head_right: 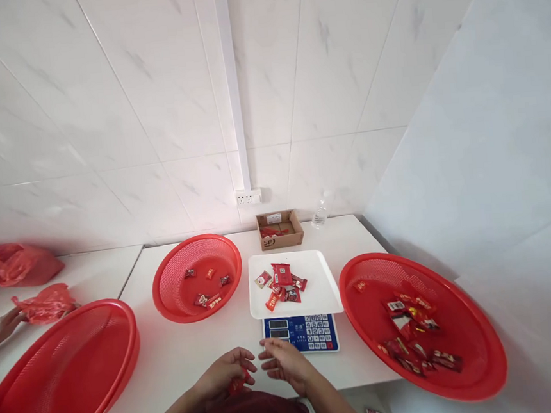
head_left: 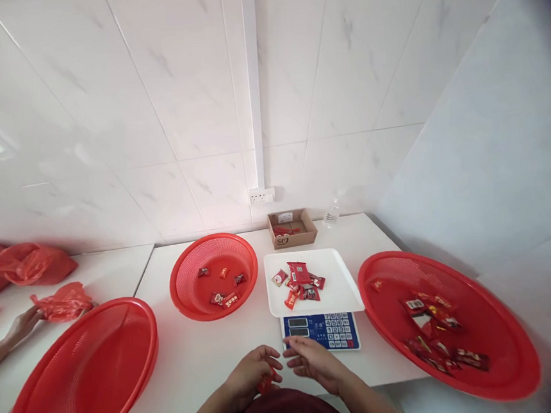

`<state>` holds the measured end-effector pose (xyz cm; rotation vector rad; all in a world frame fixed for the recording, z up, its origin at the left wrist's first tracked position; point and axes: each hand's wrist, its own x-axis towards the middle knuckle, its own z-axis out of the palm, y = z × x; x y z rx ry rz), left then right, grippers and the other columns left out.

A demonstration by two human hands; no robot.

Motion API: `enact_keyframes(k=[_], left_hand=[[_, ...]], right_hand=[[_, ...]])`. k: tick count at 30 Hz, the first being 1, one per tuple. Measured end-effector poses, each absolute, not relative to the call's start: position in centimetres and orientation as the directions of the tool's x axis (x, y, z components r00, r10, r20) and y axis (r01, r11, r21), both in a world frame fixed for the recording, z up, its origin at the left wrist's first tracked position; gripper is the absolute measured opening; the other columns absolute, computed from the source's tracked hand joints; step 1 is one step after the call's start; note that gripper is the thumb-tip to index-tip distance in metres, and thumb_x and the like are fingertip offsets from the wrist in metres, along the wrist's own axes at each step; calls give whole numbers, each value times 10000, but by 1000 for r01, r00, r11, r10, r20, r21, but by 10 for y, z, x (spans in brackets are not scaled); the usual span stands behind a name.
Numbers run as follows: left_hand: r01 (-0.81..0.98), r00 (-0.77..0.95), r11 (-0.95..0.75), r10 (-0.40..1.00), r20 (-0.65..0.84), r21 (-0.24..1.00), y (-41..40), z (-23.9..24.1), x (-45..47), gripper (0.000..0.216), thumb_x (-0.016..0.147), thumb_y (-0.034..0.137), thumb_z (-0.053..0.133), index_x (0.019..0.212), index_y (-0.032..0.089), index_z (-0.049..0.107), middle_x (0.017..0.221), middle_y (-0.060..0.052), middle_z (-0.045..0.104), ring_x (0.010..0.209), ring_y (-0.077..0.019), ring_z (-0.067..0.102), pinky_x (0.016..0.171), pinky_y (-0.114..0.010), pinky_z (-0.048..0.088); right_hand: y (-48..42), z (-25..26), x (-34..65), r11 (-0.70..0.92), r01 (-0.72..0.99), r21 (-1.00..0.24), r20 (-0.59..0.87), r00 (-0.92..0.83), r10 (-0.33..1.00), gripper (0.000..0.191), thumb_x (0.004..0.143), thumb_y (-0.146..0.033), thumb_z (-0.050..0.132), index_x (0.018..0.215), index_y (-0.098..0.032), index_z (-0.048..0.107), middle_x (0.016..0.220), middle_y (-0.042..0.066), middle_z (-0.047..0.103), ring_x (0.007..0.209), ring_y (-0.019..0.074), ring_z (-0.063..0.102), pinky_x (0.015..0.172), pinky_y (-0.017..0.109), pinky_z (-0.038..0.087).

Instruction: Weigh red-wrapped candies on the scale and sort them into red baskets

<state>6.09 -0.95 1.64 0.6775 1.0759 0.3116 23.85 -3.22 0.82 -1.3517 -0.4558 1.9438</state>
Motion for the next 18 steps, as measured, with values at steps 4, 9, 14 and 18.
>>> enact_keyframes(k=[4, 9, 14, 18], left_hand=[[105, 493, 690, 589, -640, 716, -8, 24, 86, 437, 495, 128, 634, 912, 173, 510, 895, -21, 589, 604, -108, 576, 588, -260, 423], [122, 465, 611, 661, -589, 782, -8, 31, 116, 638, 548, 188, 663, 1134, 208, 412, 1045, -53, 571, 613, -111, 587, 594, -272, 437], [29, 411, 679, 661, -628, 734, -11, 38, 135, 848, 519, 149, 698, 1266, 229, 304, 1082, -68, 560, 740, -164, 621, 637, -279, 445], [-22, 391, 690, 672, -629, 724, -17, 44, 146, 872, 547, 116, 673, 1318, 202, 273, 837, -9, 600, 695, -148, 604, 601, -247, 418]], right_hand=[[-42, 11, 245, -709, -267, -653, -588, -413, 696, 471, 702, -562, 635, 1012, -209, 598, 907, 49, 668, 735, 138, 647, 620, 233, 415], [-40, 13, 269, -660, -182, -729, -545, -429, 720, 614, 711, -590, 607, 1218, -259, 507, 953, 51, 659, 799, 157, 634, 685, 275, 437], [-41, 18, 284, -480, -70, -875, -384, -505, 773, 686, 685, -522, 657, 1286, -254, 466, 1037, 60, 650, 959, 221, 605, 804, 357, 452], [-40, 34, 290, -304, -56, -951, -217, -578, 787, 565, 673, -356, 675, 1202, -210, 542, 1168, 72, 610, 1102, 233, 545, 948, 367, 398]])
